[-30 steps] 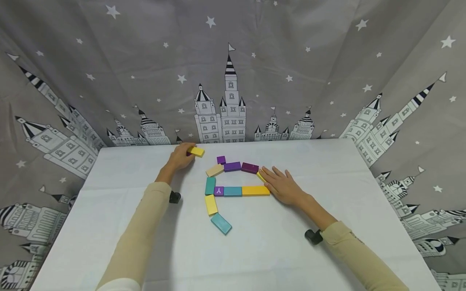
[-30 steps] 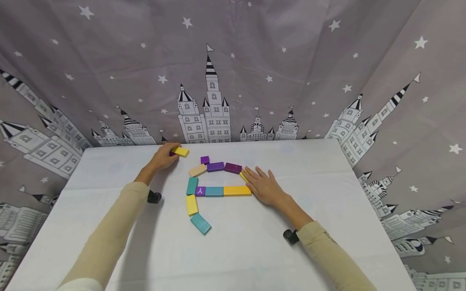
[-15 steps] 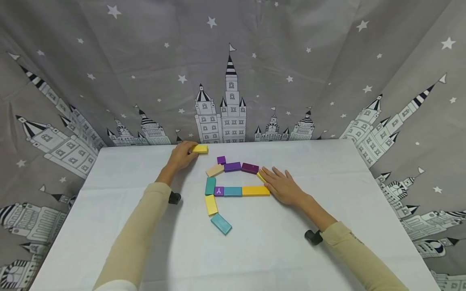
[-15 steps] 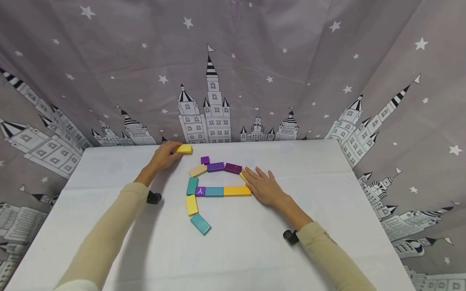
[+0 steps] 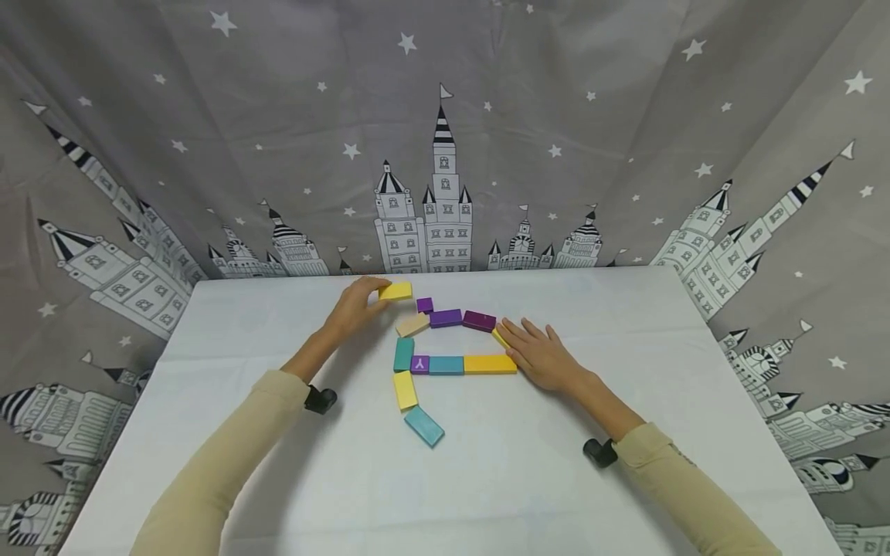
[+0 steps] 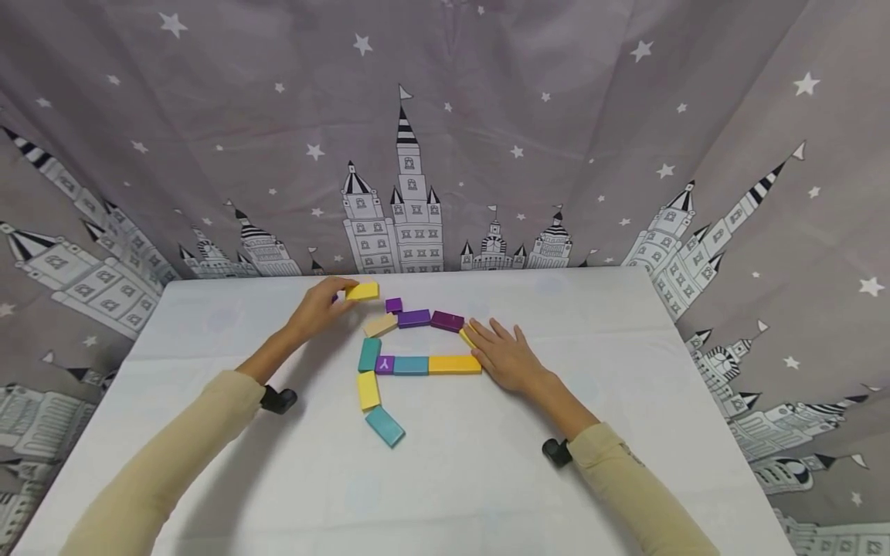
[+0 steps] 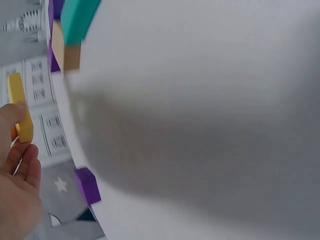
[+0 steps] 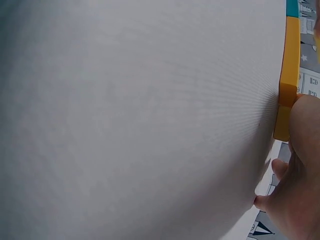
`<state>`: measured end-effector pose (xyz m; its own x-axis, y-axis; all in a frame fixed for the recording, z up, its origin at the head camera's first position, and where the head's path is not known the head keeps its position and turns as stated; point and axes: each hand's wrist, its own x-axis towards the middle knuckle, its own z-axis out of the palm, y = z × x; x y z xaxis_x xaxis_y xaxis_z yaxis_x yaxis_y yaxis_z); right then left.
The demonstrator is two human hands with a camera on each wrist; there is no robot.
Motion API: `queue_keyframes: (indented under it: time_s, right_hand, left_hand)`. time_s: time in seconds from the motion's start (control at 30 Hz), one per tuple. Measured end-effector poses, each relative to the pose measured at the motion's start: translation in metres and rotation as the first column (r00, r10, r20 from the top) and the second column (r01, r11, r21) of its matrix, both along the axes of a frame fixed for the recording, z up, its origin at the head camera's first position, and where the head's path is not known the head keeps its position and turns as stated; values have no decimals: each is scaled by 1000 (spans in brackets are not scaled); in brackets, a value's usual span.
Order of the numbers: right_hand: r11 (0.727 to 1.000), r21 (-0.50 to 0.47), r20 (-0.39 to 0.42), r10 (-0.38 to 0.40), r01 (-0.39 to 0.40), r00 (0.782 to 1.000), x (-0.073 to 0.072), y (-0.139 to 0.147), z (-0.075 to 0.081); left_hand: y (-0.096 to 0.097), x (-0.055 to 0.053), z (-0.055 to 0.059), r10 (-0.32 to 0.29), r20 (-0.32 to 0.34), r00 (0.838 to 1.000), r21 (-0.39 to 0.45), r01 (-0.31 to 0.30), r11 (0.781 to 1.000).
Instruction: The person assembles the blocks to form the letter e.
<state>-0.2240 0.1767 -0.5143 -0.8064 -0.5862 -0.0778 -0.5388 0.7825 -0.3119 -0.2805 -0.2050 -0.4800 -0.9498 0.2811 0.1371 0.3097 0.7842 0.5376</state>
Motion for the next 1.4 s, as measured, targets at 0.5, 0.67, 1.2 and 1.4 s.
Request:
queue_keyframes:
  time_s: [0.5,0.67,1.2,1.4]
  right_hand:
    - [1000,0,-16,-5,5,1000,1,-2,0]
    - [1000,1,-10,-10,10,1000,1,-2,-1]
    - [1000,22,-25,-8,9,1000,2,-3,-3]
    - [1000,6,-10,-19,19,1000,1,-3,-2]
  left_hand:
    - [41,74,8,-129,-33,991,91,132,987]
    - [55,95,3,-130,18,991,111,128,986]
    - [92,161,-11,-275,68,959,139,264,955]
    - [97,177,-19,-282,93,955,131,269,954]
